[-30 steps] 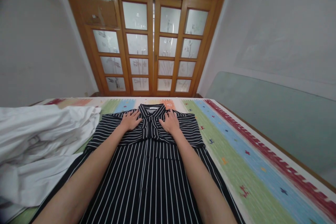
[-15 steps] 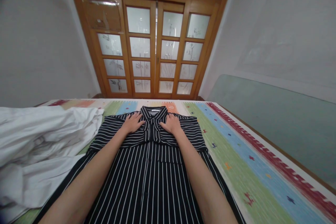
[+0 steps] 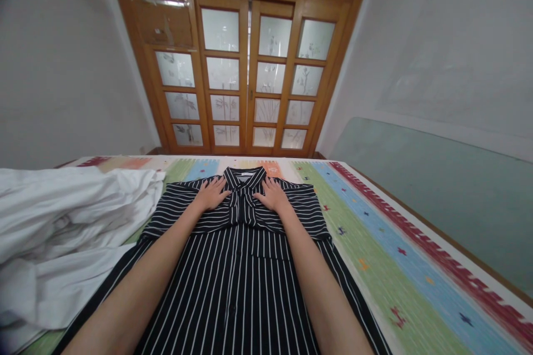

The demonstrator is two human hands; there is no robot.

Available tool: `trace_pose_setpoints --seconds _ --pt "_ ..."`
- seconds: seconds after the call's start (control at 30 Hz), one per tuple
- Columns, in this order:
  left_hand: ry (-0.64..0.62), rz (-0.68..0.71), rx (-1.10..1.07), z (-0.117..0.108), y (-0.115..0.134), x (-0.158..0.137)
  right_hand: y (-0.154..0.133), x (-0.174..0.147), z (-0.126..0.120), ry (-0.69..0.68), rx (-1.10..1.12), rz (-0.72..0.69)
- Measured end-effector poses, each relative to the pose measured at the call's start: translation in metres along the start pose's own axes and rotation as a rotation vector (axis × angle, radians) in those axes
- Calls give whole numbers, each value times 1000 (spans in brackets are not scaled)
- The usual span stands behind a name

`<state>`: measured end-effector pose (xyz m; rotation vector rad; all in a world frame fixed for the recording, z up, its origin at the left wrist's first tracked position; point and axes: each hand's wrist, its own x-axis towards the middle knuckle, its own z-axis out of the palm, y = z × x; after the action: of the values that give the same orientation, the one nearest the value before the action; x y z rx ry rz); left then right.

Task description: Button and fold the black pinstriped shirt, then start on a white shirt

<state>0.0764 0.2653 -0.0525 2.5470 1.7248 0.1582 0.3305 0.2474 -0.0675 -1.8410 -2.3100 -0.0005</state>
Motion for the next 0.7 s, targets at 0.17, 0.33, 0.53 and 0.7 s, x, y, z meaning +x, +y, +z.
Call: trace_pose_setpoints --seconds 0.17,0.33,0.53,0.7 --pt "96 -37 13 1 2 -2 0 0 1 -2 -11 14" --pt "92 -45 39 2 3 -4 -1 -1 1 15 -9 14" --pt "12 -56 33 2 0 1 -3 -3 0 39 -9 38" --pt "8 -70 20 -1 2 -1 -6 -5 -3 42 0 91"
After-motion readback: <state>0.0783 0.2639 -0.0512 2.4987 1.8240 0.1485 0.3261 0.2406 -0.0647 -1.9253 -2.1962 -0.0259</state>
